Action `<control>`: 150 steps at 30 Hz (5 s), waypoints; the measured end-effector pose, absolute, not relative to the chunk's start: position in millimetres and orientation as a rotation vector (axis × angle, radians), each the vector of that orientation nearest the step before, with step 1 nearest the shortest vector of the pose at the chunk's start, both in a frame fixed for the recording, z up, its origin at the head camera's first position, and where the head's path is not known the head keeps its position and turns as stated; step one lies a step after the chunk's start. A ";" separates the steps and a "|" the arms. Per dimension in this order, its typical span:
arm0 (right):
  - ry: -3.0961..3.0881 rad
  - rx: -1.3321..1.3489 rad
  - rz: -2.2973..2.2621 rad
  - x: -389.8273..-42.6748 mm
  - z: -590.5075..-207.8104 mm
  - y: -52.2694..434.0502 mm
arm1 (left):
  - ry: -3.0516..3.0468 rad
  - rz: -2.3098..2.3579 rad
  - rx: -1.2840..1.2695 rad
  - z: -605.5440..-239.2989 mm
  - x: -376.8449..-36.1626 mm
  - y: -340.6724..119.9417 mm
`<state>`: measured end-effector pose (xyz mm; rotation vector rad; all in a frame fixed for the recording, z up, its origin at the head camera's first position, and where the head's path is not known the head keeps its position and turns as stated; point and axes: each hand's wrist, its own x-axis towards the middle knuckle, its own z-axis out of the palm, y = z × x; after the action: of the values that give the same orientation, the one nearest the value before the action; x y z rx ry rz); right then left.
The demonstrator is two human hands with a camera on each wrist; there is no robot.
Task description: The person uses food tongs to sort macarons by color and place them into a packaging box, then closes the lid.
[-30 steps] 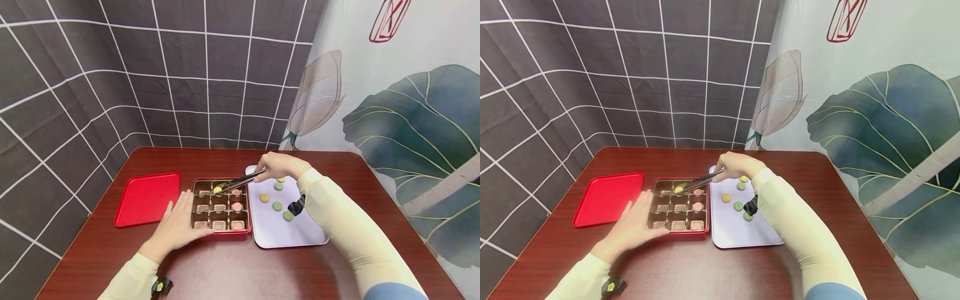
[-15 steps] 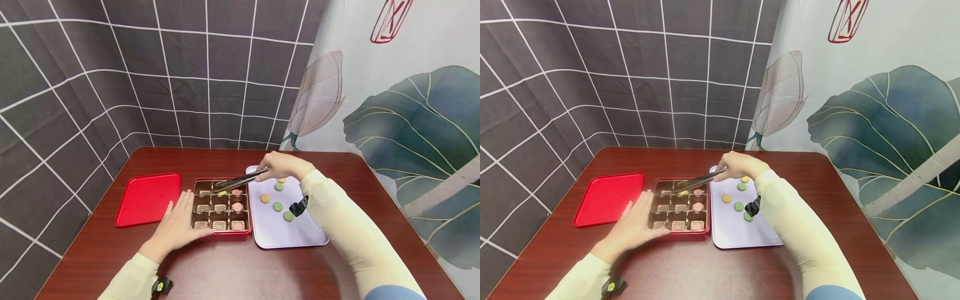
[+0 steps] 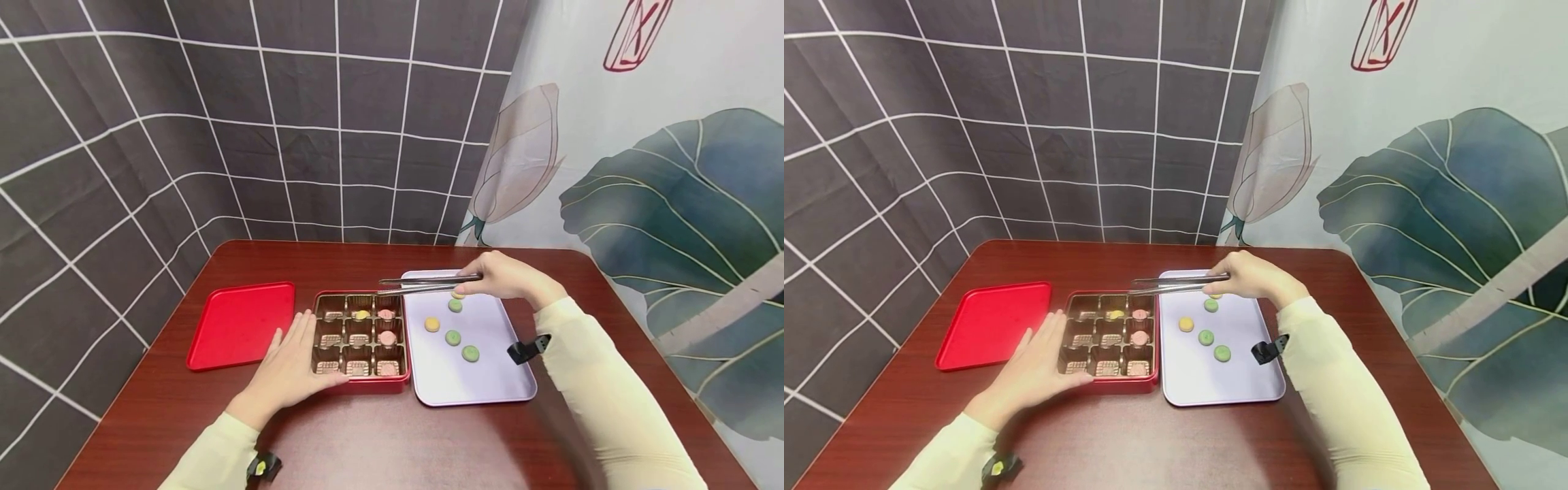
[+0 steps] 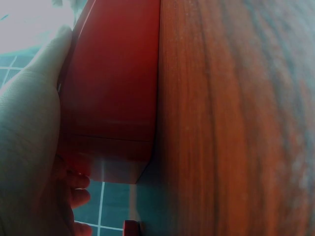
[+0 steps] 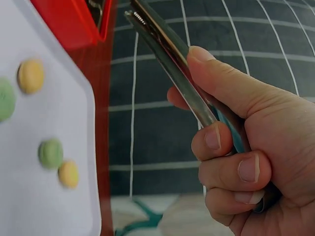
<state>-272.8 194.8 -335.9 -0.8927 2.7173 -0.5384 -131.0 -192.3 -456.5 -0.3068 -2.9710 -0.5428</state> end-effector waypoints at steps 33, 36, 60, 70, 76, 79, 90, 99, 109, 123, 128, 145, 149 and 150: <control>2.838 -0.363 -0.831 -234.6 -416.6 352.7 | -2.960 -0.536 -0.310 -455.8 -130.6 -191.2; 2.841 -0.357 -0.830 -233.1 -422.2 353.7 | -2.962 -0.539 -0.311 -455.1 -130.4 -190.8; 2.892 -0.432 -0.767 -236.8 -433.3 345.6 | -2.950 -0.538 -0.316 -456.6 -130.8 -191.2; 2.884 -0.427 -0.771 -239.9 -434.6 339.8 | -2.948 -0.545 -0.312 -457.2 -130.5 -190.9; 2.871 -0.433 -0.775 -243.3 -437.9 336.2 | -2.973 -0.549 -0.309 -457.2 -130.6 -191.5; 2.870 -0.424 -0.775 -245.2 -439.5 334.3 | -2.972 -0.549 -0.310 -457.4 -130.0 -191.8; 2.866 -0.430 -0.781 -246.9 -440.0 331.1 | -2.948 -0.554 -0.313 -457.0 -129.8 -191.5; 2.852 -0.388 -0.773 -247.8 -437.9 330.7 | -2.940 -0.547 -0.314 -457.0 -129.9 -190.9; 2.855 -0.374 -0.775 -247.6 -437.7 330.5 | -2.941 -0.553 -0.308 -456.9 -129.7 -190.4; 2.852 -0.341 -0.806 -245.8 -438.0 330.4 | -2.952 -0.550 -0.307 -455.0 -130.1 -190.2; 2.844 -0.342 -0.822 -245.0 -437.9 329.6 | -2.944 -0.555 -0.306 -456.8 -130.3 -190.6; 2.840 -0.512 -0.886 -239.0 -422.9 307.3 | -2.972 -0.565 -0.300 -455.4 -130.2 -191.4; 2.814 -0.562 -0.911 -234.9 -416.9 295.5 | -2.963 -0.562 -0.304 -455.2 -129.8 -190.9; 2.811 -0.585 -0.909 -234.0 -415.1 292.4 | -2.962 -0.561 -0.303 -454.9 -129.8 -190.7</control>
<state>-234.0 292.4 -415.1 -0.5845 2.8110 -0.9092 -129.8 -190.7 -454.9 -0.3035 -2.9621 -0.5614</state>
